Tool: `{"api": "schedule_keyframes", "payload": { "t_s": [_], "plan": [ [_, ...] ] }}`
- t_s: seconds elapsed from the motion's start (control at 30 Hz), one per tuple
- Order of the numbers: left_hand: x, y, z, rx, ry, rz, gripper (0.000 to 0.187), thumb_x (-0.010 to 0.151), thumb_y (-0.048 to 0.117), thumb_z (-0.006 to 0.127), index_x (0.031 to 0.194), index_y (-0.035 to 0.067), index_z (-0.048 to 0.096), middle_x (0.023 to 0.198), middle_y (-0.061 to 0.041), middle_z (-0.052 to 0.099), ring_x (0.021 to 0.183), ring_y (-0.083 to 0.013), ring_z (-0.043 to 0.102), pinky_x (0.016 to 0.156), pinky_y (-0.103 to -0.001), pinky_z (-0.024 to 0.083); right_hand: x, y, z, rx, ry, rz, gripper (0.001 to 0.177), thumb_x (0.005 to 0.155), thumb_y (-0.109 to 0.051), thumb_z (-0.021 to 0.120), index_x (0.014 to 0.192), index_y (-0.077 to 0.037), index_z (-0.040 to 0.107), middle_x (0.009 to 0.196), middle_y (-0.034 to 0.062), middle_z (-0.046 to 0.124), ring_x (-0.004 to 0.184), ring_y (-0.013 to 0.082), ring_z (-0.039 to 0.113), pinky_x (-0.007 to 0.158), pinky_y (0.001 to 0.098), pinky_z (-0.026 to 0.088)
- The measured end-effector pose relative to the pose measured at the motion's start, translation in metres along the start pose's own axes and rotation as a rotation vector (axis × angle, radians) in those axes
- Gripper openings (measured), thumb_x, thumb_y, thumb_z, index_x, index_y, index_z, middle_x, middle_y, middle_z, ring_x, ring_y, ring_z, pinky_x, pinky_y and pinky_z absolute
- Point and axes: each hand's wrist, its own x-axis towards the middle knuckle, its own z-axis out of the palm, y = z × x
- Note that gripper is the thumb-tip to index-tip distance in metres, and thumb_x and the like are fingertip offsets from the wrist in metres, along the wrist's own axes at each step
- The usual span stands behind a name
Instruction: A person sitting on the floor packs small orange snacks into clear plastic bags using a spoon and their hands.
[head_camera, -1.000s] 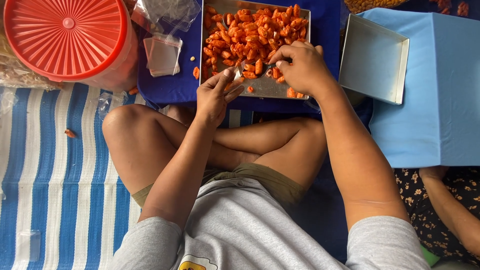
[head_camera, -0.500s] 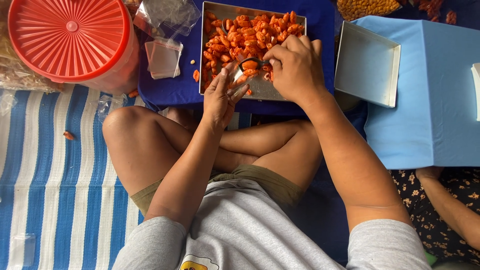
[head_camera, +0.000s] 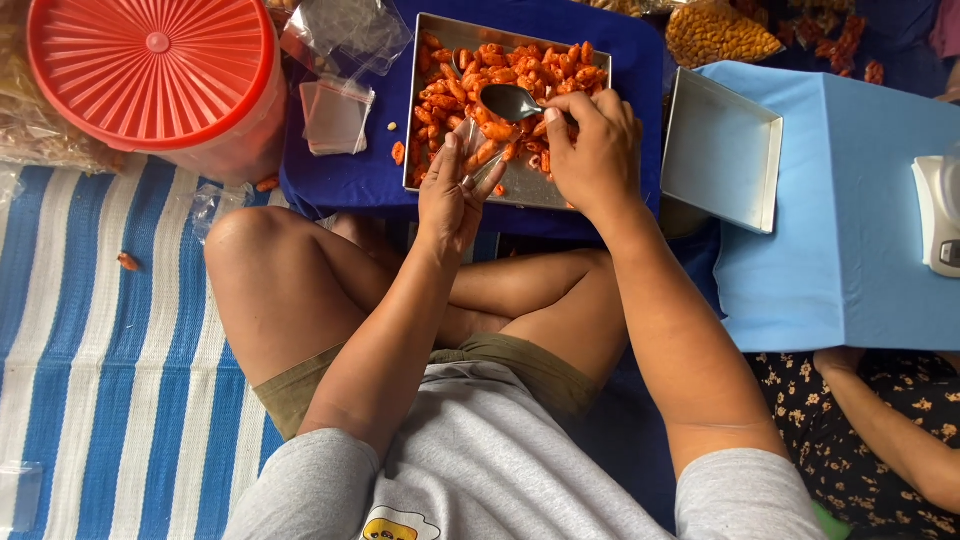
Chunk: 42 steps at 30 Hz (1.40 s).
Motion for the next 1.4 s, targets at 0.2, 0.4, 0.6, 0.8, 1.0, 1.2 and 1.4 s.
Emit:
{"api": "schedule_keyframes", "payload": {
  "t_s": [0.2,0.4,0.6,0.8,1.0,1.2,1.4],
  "plan": [
    [-0.005,0.0,-0.002,0.029,-0.06,0.006,0.052,0.1,0.032,0.06,0.141,-0.001,0.057,0.126,-0.016,0.068,0.107,-0.0232,0.072,0.092,-0.037,0.064,-0.013,0.004,0.012,0.289,-0.009,0.169,0.04,0.102,-0.039,0.068,0.111,0.0,0.071,0.102,0.0144,0.065,0.089,0.0247,0.065,0.078,0.0354,0.054],
    [-0.005,-0.013,-0.011,-0.01,-0.086,0.009,0.046,0.097,0.029,0.076,0.132,0.0,0.066,0.123,-0.025,0.07,0.107,-0.0379,0.073,0.092,-0.052,0.066,-0.02,-0.009,0.022,1.009,-0.168,0.687,0.027,0.09,-0.03,0.087,0.102,-0.008,0.076,0.075,-0.0074,0.043,0.069,0.0083,0.065,0.066,0.0198,0.054],
    [0.0,-0.022,-0.026,0.031,-0.122,-0.018,0.046,0.097,0.026,0.075,0.132,-0.002,0.064,0.123,-0.027,0.069,0.102,-0.0398,0.074,0.085,-0.052,0.069,-0.029,-0.02,0.017,1.003,-0.193,0.667,0.02,0.088,-0.024,0.087,0.093,-0.009,0.076,0.075,-0.0098,0.038,0.072,0.0026,0.048,0.068,0.0207,0.043],
    [-0.012,-0.019,-0.014,0.062,-0.114,-0.016,0.044,0.097,0.022,0.075,0.132,-0.002,0.065,0.125,-0.03,0.067,0.1,-0.0425,0.074,0.082,-0.053,0.069,-0.035,-0.018,0.029,0.877,-0.069,0.61,0.023,0.083,-0.023,0.09,0.095,-0.009,0.076,0.073,-0.0067,0.035,0.066,0.0055,0.046,0.061,0.0216,0.043],
    [-0.011,-0.017,-0.015,0.061,-0.099,-0.008,0.045,0.097,0.023,0.075,0.132,-0.003,0.064,0.127,-0.03,0.065,0.1,-0.0414,0.074,0.082,-0.051,0.069,-0.032,-0.043,0.002,0.937,-0.03,0.589,0.011,0.093,-0.017,0.072,0.1,-0.009,0.075,0.071,-0.0084,0.044,0.07,0.0037,0.047,0.067,0.0212,0.04],
    [-0.017,-0.015,-0.005,0.043,-0.081,0.001,0.045,0.097,0.023,0.074,0.132,-0.004,0.063,0.125,-0.029,0.066,0.098,-0.0423,0.074,0.081,-0.049,0.07,-0.042,-0.022,0.024,0.843,0.028,0.4,0.017,0.096,-0.02,0.077,0.109,-0.01,0.073,0.071,-0.0052,0.038,0.068,0.0068,0.047,0.069,0.0248,0.046],
    [-0.004,-0.026,-0.022,0.079,-0.076,0.006,0.038,0.098,0.023,0.075,0.126,-0.001,0.067,0.123,-0.024,0.069,0.098,-0.0433,0.074,0.08,-0.051,0.069,-0.041,-0.033,0.006,0.604,0.001,0.123,0.028,0.09,-0.021,0.083,0.116,-0.014,0.075,0.081,0.0027,0.054,0.071,0.0127,0.052,0.068,0.0274,0.047]
  ]
}}
